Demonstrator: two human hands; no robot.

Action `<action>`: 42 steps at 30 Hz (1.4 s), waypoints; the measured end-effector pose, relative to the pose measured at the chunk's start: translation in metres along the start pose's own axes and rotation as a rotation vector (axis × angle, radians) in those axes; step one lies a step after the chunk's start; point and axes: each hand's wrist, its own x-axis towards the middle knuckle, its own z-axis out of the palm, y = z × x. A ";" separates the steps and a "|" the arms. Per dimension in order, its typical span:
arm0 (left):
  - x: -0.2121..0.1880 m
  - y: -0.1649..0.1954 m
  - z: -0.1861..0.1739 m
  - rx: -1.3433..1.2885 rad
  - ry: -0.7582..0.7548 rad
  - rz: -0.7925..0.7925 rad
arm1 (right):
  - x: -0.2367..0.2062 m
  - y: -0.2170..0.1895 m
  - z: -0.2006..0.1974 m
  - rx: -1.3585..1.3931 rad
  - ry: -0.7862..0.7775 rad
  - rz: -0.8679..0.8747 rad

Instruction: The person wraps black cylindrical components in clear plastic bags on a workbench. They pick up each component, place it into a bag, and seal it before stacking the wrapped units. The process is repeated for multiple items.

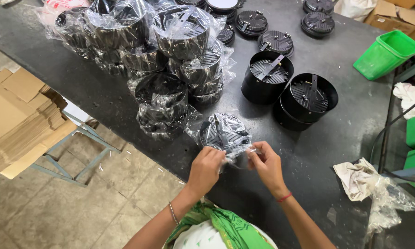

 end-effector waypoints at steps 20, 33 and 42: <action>0.028 -0.022 0.029 0.320 -0.195 -0.186 | 0.006 -0.024 0.035 -1.026 -0.119 -0.752; 0.002 -0.026 0.030 0.328 -0.195 0.000 | 0.009 -0.004 0.037 -0.939 -0.087 -0.766; 0.071 -0.081 -0.065 0.567 0.237 -0.051 | 0.005 0.012 0.039 -0.825 0.054 -0.843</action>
